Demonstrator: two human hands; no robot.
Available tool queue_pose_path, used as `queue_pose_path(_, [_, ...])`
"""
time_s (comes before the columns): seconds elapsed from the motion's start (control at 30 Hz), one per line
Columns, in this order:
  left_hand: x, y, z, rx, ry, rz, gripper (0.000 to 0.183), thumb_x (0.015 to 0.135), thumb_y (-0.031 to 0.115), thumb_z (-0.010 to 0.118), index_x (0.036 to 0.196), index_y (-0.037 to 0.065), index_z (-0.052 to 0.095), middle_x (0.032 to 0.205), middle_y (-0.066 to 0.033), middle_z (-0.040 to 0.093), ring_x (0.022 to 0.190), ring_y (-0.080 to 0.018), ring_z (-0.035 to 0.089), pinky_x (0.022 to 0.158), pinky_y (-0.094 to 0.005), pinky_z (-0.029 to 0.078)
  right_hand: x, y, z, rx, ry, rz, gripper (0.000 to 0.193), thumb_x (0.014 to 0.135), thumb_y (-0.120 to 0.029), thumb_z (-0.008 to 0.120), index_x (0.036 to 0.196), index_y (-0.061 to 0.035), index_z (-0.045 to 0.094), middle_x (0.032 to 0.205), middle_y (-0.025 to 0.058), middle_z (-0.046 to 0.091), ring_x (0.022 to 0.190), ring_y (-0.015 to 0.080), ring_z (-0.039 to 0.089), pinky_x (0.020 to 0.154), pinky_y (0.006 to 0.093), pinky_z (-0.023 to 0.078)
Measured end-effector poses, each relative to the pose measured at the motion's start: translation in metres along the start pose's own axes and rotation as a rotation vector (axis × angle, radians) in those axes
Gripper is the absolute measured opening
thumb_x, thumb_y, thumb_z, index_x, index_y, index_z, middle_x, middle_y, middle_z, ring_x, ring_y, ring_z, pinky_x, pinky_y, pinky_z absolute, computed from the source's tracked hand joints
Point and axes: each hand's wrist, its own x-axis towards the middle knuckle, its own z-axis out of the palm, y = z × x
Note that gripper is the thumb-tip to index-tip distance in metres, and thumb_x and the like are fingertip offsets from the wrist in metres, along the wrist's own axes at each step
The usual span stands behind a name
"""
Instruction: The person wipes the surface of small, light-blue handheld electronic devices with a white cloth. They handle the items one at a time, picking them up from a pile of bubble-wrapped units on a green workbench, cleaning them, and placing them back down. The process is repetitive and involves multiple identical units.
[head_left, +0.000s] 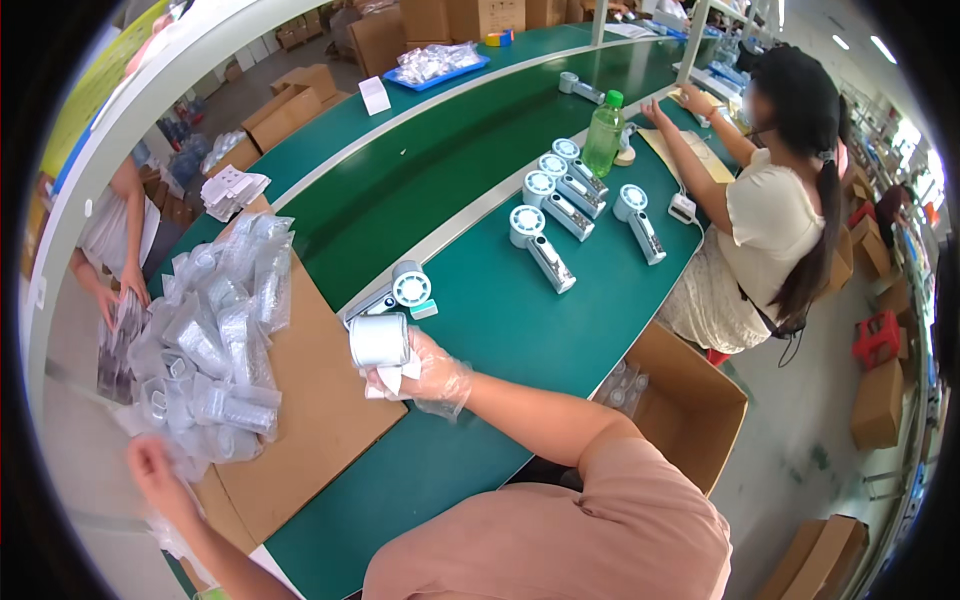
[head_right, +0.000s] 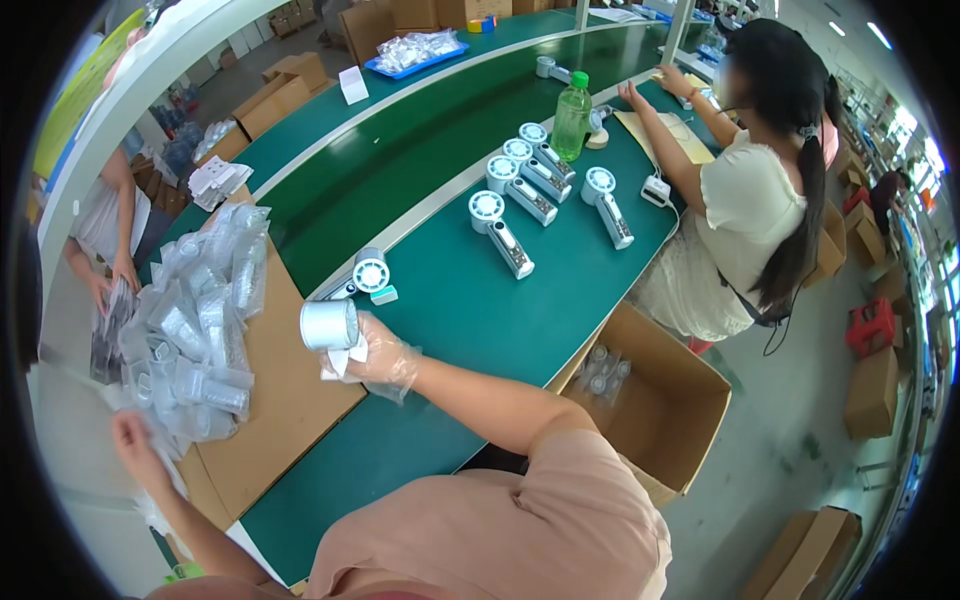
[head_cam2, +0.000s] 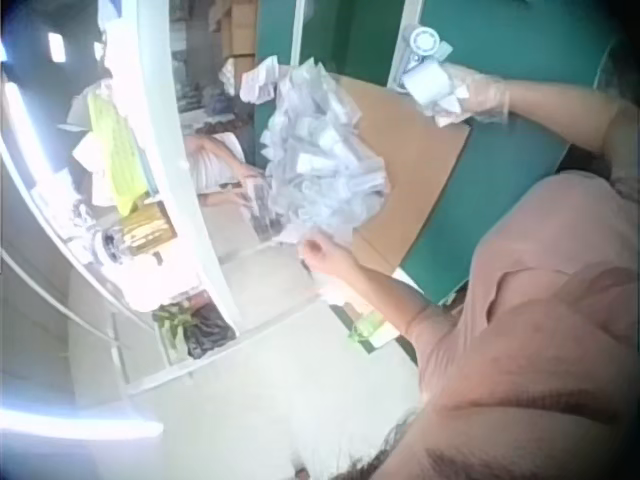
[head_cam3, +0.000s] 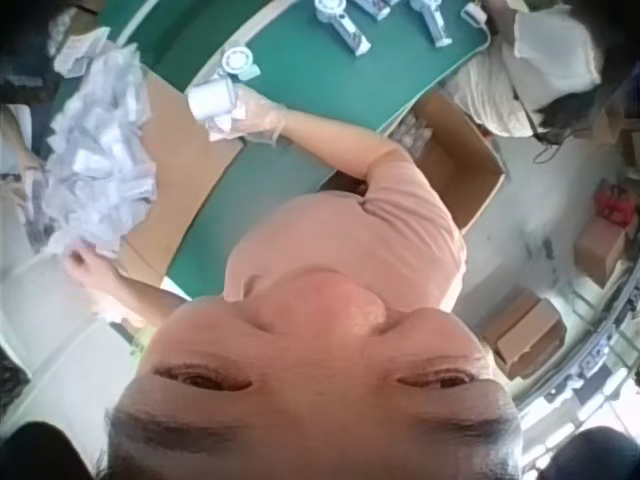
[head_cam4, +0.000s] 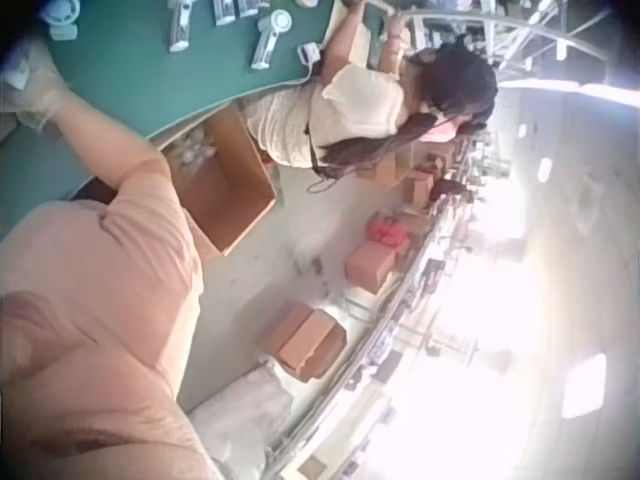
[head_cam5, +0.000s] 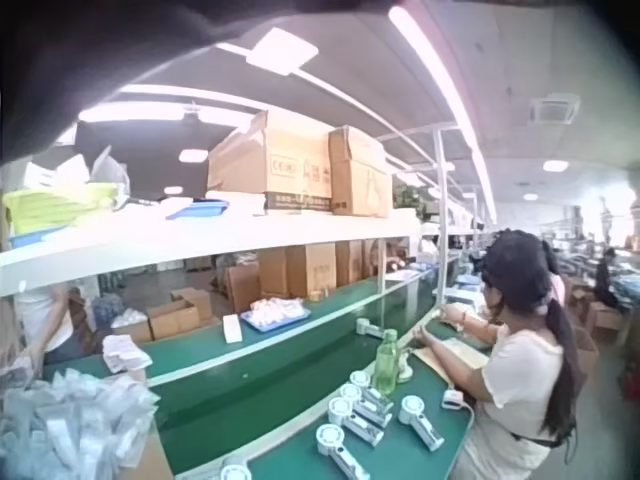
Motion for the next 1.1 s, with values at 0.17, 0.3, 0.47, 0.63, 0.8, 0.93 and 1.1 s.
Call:
queue_pose_path(0.17, [-0.090, 0.075, 0.142, 0.206, -0.601, 0.128, 0.008, 0.085, 0.005, 0.060, 0.084, 0.000, 0.054, 0.071, -0.0114, 0.049, 0.065, -0.0237, 0.049, 0.061, -0.0340, 0.042, -0.003, 0.017, -0.005, -0.209, 0.025, -0.116, 0.044, 0.079, -0.007, 0.071, 0.118, -0.0066, 0.051, 0.105, 0.0027, 0.061, 0.099, 0.0130, 0.059, 0.089, 0.0324, 0.048])
queue_pose_path(0.3, [-0.129, 0.057, 0.184, 0.198, -0.688, 0.085, 0.010, 0.084, 0.006, 0.061, 0.090, -0.001, 0.059, 0.079, -0.0172, 0.057, 0.072, -0.0348, 0.056, 0.066, -0.0414, 0.046, -0.004, 0.019, 0.006, -0.651, -0.059, -0.167, 0.058, 0.068, -0.007, 0.074, 0.121, -0.0049, 0.051, 0.105, 0.0114, 0.063, 0.097, 0.0271, 0.062, 0.089, 0.0365, 0.048])
queue_pose_path(0.47, [-0.151, 0.052, 0.179, 0.199, -0.652, 0.153, 0.015, 0.082, 0.000, 0.059, 0.096, -0.001, 0.061, 0.089, -0.0186, 0.058, 0.082, -0.0378, 0.057, 0.072, -0.0422, 0.046, -0.008, 0.022, 0.009, -0.719, -0.014, 0.016, 0.054, 0.068, -0.007, 0.071, 0.119, -0.0044, 0.052, 0.101, 0.0155, 0.064, 0.093, 0.0329, 0.062, 0.084, 0.0378, 0.049])
queue_pose_path(0.63, [-0.148, 0.048, 0.176, 0.166, -0.640, 0.202, 0.012, 0.081, -0.001, 0.057, 0.093, -0.001, 0.060, 0.090, -0.0192, 0.057, 0.082, -0.0378, 0.056, 0.072, -0.0426, 0.045, -0.010, 0.020, 0.015, -0.811, 0.023, -0.018, 0.050, 0.069, -0.010, 0.073, 0.115, -0.0051, 0.054, 0.100, 0.0175, 0.064, 0.093, 0.0329, 0.063, 0.081, 0.0382, 0.050])
queue_pose_path(0.8, [-0.135, 0.032, 0.184, 0.186, -0.666, 0.094, 0.006, 0.082, 0.003, 0.059, 0.080, -0.002, 0.058, 0.079, -0.0205, 0.057, 0.076, -0.0378, 0.056, 0.068, -0.0433, 0.045, -0.009, 0.006, 0.015, -0.503, 0.075, -0.089, 0.043, 0.079, -0.004, 0.064, 0.120, -0.0046, 0.053, 0.103, 0.0049, 0.060, 0.096, 0.0134, 0.057, 0.086, 0.0315, 0.048])
queue_pose_path(0.93, [-0.123, 0.008, 0.199, 0.133, -0.670, 0.017, 0.015, 0.082, 0.016, 0.062, 0.076, 0.002, 0.061, 0.074, -0.0175, 0.061, 0.068, -0.0333, 0.059, 0.063, -0.0425, 0.045, -0.034, -0.006, -0.011, -0.553, 0.162, 0.280, 0.041, 0.085, -0.014, 0.068, 0.123, -0.0062, 0.053, 0.103, 0.0057, 0.062, 0.091, 0.0150, 0.060, 0.076, 0.0310, 0.054])
queue_pose_path(1.1, [-0.108, 0.018, 0.189, -0.084, -0.810, -0.313, 0.013, 0.081, 0.013, 0.064, 0.079, 0.001, 0.065, 0.068, -0.0073, 0.061, 0.063, -0.0154, 0.055, 0.059, -0.0318, 0.045, -0.054, -0.062, 0.023, -0.020, 0.220, 0.664, 0.053, 0.087, -0.011, 0.065, 0.135, -0.0027, 0.044, 0.104, 0.0140, 0.062, 0.089, 0.0219, 0.066, 0.077, 0.0363, 0.058])
